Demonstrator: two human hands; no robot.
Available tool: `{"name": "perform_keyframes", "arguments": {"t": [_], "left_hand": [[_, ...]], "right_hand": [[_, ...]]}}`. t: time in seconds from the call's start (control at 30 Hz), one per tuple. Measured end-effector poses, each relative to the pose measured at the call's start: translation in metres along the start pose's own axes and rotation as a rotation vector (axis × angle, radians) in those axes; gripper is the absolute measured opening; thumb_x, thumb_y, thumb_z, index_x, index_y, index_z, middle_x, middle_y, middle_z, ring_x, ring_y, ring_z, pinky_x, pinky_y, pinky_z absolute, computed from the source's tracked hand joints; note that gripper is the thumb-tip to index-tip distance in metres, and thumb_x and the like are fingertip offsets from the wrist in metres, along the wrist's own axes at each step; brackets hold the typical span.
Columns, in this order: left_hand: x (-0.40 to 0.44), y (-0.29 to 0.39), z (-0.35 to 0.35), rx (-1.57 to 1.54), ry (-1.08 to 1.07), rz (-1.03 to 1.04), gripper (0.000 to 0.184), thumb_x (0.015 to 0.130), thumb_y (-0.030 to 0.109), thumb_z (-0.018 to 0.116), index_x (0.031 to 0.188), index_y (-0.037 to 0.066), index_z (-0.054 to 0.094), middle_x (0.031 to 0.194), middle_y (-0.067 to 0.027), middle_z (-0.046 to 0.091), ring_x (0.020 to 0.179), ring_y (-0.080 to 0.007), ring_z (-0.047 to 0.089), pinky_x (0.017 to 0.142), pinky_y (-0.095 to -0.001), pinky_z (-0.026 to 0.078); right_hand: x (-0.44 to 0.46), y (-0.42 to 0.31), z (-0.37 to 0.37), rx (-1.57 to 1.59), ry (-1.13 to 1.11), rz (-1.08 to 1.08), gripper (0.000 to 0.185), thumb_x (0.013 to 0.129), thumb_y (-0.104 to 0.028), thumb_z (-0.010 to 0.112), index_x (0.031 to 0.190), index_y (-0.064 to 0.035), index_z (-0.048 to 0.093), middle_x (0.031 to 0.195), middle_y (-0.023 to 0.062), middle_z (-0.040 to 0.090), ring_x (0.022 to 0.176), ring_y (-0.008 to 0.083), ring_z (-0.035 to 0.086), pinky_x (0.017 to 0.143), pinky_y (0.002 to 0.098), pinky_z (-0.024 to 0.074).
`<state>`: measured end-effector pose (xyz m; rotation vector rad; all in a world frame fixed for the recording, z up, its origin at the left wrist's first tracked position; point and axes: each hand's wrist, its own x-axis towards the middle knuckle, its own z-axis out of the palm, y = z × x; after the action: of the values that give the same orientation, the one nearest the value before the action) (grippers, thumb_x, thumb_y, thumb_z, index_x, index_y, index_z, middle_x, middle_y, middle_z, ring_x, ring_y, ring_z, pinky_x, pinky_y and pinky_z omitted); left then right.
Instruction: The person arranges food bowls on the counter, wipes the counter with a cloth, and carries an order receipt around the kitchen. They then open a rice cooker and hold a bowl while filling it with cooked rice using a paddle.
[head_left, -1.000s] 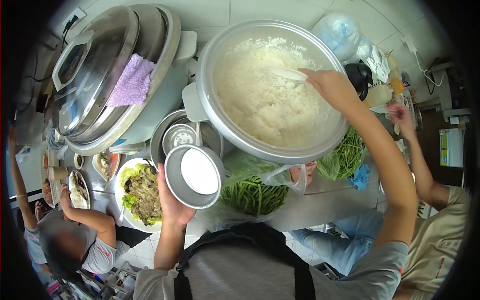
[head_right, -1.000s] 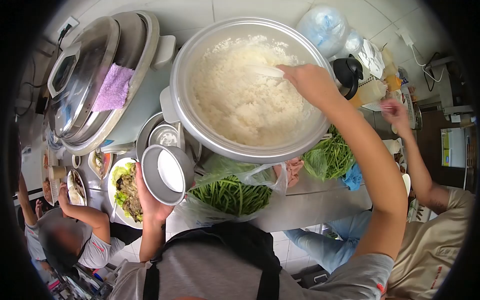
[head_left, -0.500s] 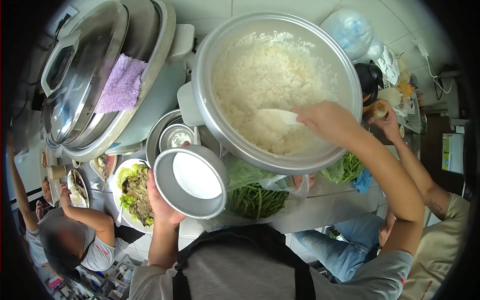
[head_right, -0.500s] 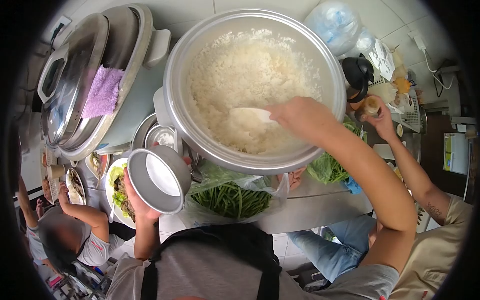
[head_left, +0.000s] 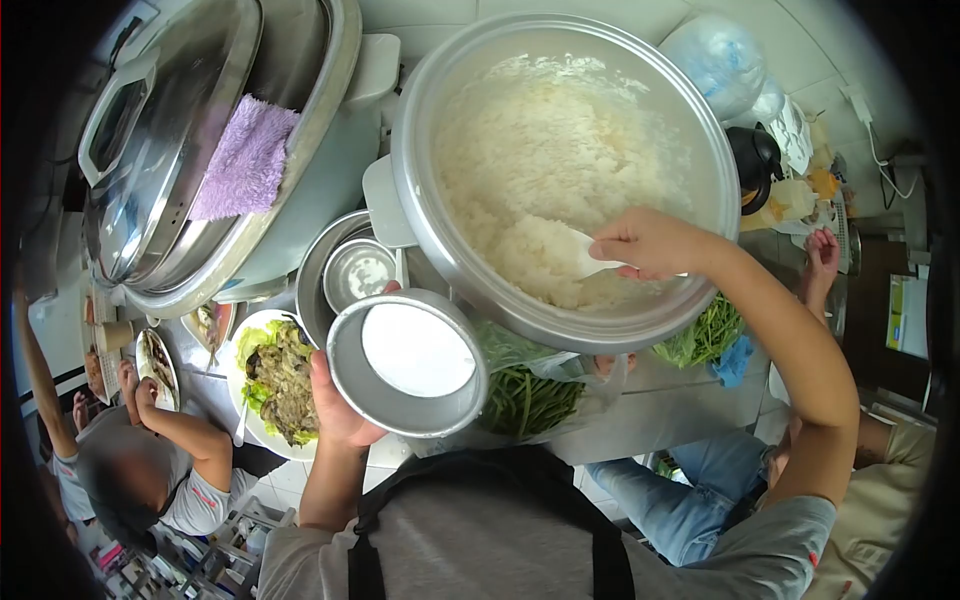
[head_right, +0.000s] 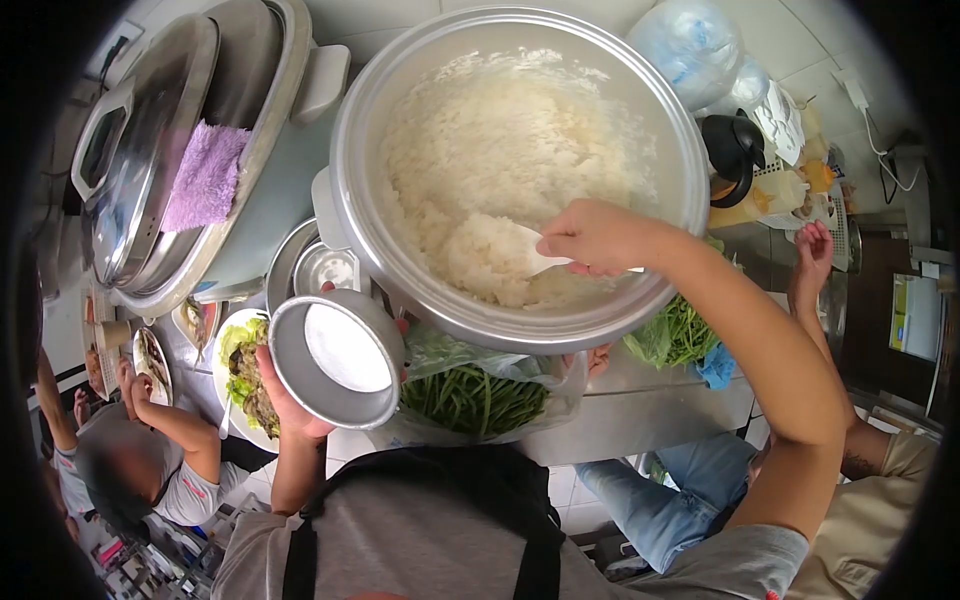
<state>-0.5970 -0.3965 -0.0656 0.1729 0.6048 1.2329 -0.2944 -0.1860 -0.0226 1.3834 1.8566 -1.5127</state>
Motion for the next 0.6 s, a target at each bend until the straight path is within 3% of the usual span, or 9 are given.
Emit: {"name": "perform_keyframes", "arguments": {"t": [0.13,0.33,0.47,0.6], "left_hand": [[-0.004,0.003,0.004,0.076,0.037,0.066,0.103,0.076,0.072,0.054,0.148,0.007,0.02,0.149,-0.014,0.03,0.134,-0.031,0.036,0.108,-0.0492,0.032],[-0.008,0.001,-0.015,-0.112,-0.062,0.091,0.093,0.081,0.071,0.049,0.146,0.009,0.026,0.147,-0.015,0.032,0.133,-0.0323,0.037,0.107,-0.0518,0.033],[-0.01,0.005,-0.012,-0.099,-0.046,0.081,0.089,0.083,0.07,0.047,0.147,0.011,0.026,0.148,-0.0142,0.032,0.133,-0.0325,0.036,0.107,-0.0514,0.034],[-0.007,0.017,0.002,-0.111,-0.08,0.129,0.093,0.08,0.072,0.05,0.147,0.012,0.026,0.148,-0.014,0.031,0.134,-0.0327,0.036,0.108,-0.0513,0.033]], "right_hand": [[0.003,0.011,0.013,-0.056,0.108,-0.264,0.028,0.094,-0.023,0.055,0.078,-0.0004,0.061,0.057,0.0019,0.052,0.051,0.0086,0.048,0.049,0.0253,0.0391],[-0.006,-0.008,0.012,0.082,0.041,-0.084,0.028,0.095,-0.023,0.054,0.079,-0.0017,0.062,0.056,-0.0002,0.05,0.051,0.0064,0.046,0.047,0.0244,0.0375],[-0.012,-0.01,0.006,0.042,0.001,-0.083,0.027,0.095,-0.025,0.054,0.081,-0.0031,0.062,0.056,-0.0009,0.05,0.048,0.0055,0.044,0.044,0.0233,0.0355],[-0.027,-0.015,-0.001,0.049,-0.011,-0.036,0.026,0.095,-0.026,0.055,0.083,-0.0048,0.063,0.056,-0.0017,0.049,0.047,0.0044,0.043,0.041,0.0214,0.0332]]}}
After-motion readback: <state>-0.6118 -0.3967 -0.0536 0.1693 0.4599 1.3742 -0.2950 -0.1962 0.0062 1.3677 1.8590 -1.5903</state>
